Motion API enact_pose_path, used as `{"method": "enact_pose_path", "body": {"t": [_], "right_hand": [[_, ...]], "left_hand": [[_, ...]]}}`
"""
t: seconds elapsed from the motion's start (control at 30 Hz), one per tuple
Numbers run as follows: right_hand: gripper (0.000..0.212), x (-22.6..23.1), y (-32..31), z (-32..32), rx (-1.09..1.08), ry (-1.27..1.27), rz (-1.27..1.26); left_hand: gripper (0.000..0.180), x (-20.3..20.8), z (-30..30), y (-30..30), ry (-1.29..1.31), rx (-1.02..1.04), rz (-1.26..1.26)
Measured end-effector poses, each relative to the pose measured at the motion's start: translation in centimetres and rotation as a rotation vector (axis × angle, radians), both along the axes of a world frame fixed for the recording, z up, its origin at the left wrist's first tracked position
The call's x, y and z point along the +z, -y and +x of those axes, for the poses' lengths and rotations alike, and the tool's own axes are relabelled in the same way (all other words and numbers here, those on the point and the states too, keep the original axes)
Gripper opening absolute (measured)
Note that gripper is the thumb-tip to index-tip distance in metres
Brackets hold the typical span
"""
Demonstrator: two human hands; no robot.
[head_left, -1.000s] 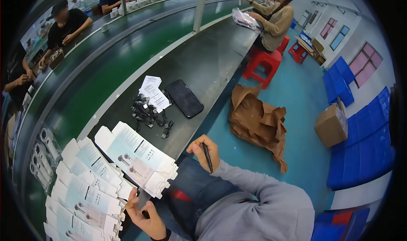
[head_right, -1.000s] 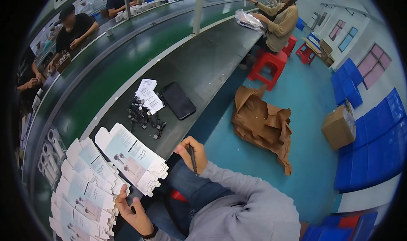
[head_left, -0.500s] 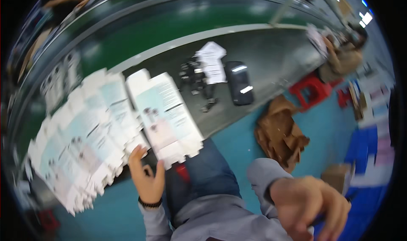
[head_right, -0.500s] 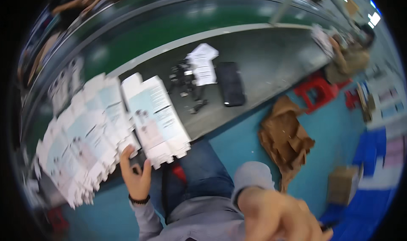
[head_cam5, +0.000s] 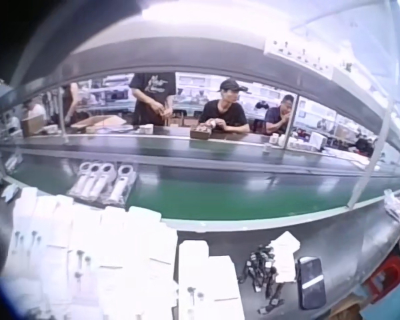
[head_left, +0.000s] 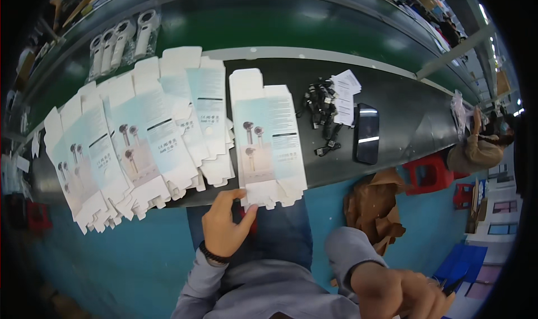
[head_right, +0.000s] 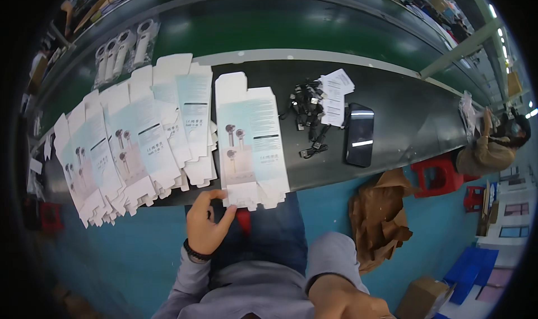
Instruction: Marking product packaging boxes with a pen on an electronics factory assembly line.
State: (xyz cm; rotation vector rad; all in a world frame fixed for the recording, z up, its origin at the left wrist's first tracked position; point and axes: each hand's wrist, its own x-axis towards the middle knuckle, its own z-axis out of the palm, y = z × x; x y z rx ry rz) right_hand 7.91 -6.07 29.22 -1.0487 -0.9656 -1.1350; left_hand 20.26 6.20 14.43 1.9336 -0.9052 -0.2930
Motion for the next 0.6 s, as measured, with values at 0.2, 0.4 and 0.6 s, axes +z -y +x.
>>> {"method": "enact_pose_path", "body": {"t": [0.2,0.4,0.6], "right_hand": [[0.03,-4.1,2.0,1.6,-0.19,-0.456,0.349],[0.024,-13.7,3.1,4.8,-0.543,-1.166,0.254],[0.027,-16.6,3.1,5.7,-0.762,-1.294,0.061]], "left_hand": [[0.036,-0.5,0.2,1.5,-0.014,0.06,-0.009],[0.044,-0.2,0.5,1.0,-0.106,0.041,-0.014],[0.041,-0.3,0.3,0.4,-0.239,0.004,-0.043]]}}
